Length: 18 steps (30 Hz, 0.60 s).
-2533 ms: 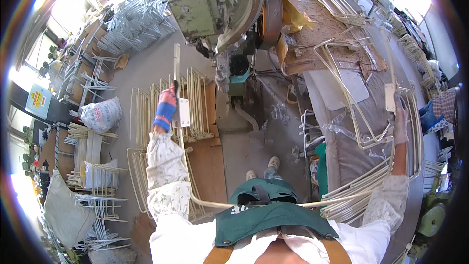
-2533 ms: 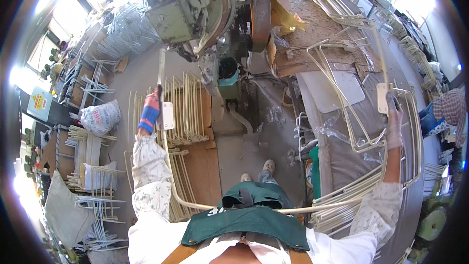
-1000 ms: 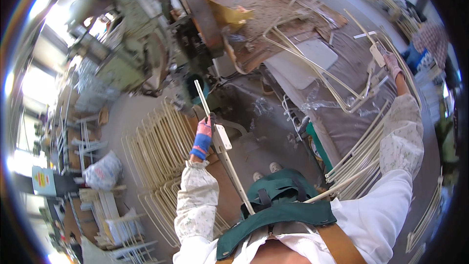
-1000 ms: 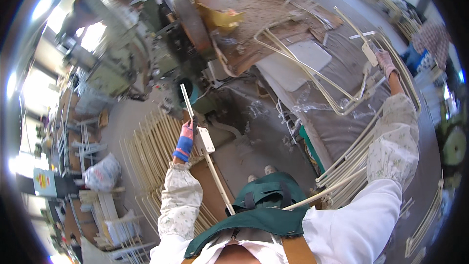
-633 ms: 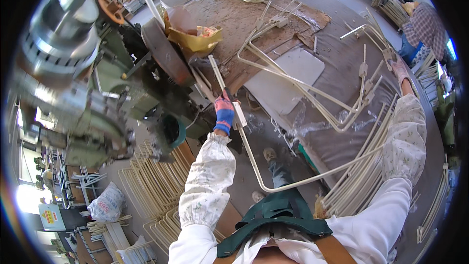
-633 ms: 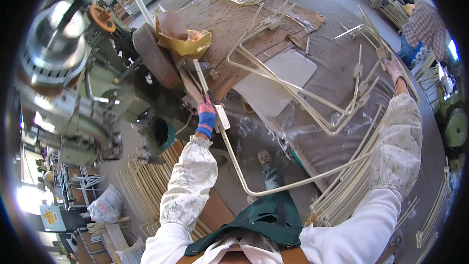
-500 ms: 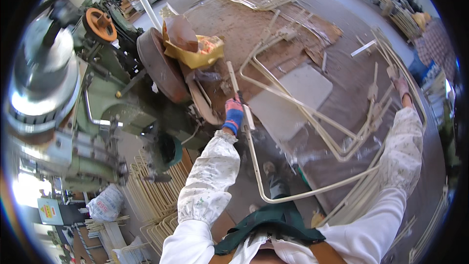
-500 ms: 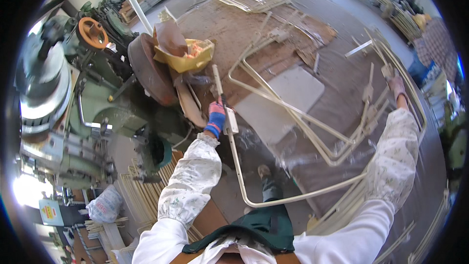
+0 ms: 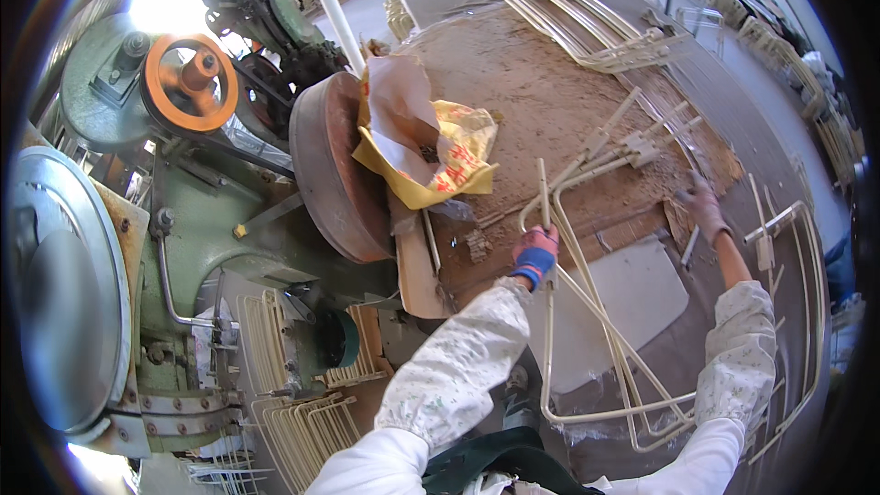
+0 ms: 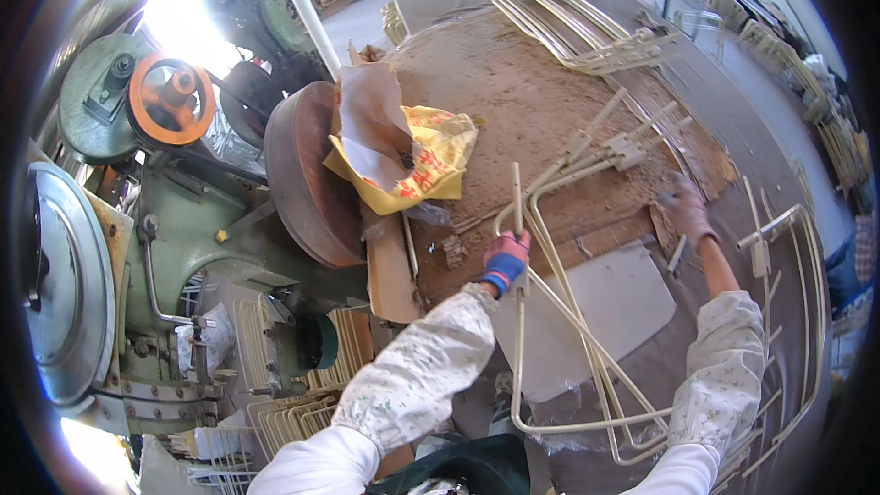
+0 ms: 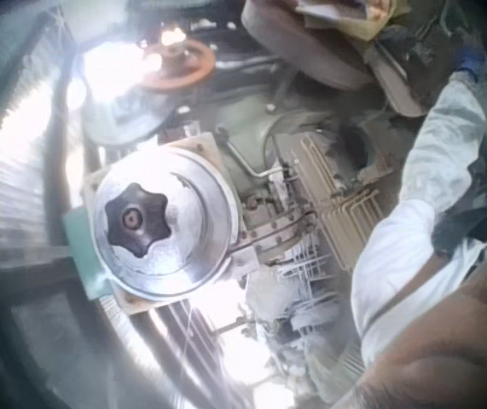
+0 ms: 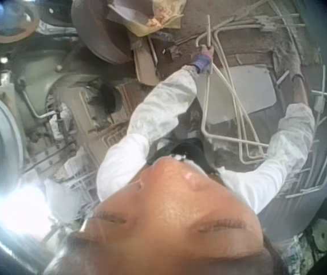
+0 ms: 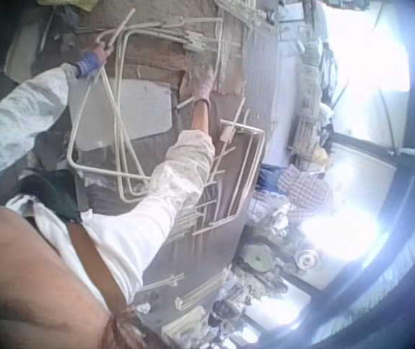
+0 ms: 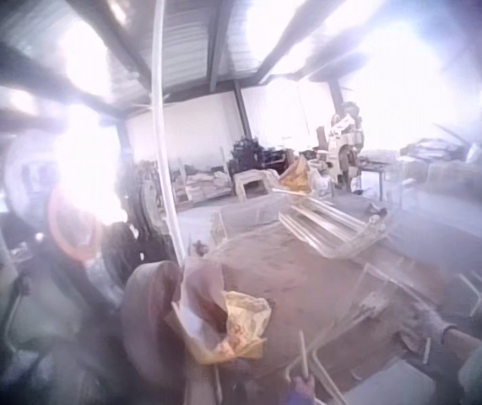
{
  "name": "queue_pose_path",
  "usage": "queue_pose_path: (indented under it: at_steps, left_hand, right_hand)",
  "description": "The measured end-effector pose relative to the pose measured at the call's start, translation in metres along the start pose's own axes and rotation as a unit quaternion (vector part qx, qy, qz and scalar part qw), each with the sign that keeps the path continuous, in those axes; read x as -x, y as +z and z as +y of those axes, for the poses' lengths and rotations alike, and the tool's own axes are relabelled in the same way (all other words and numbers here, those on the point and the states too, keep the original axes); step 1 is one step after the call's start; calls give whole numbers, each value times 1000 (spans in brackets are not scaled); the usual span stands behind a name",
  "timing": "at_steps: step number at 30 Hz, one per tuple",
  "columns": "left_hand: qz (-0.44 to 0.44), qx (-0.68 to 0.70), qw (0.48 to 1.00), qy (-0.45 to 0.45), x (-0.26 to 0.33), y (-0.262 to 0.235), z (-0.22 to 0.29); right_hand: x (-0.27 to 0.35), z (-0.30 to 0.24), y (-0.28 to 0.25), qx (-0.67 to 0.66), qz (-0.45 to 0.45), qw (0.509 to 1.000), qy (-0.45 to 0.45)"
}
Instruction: The person picks up metal frame components and inserts them into a press machine to join the pieces. They repeat this process for multiple frames, stacking the finished units on the floor.
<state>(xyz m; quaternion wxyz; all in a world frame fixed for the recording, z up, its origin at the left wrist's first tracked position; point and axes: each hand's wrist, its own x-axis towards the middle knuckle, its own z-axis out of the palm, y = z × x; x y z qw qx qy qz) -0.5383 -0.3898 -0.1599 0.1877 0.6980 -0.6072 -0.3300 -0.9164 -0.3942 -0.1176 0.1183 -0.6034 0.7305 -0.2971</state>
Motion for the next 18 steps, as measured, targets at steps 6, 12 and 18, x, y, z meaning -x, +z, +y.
queue_pose_path:
  at_steps: [6,12,18]
  left_hand:
    - [57,-233,961,137,-10,-2,-7]
    - [164,-179,944,226,-1,0,-41]
    - [387,-350,832,190,11,-196,-50]
  right_hand:
    - [-58,-332,101,-21,-188,969,-160]
    - [-93,-443,204,121,-247,940,-200]
    - [-104,-384,211,166,-357,904,-165]
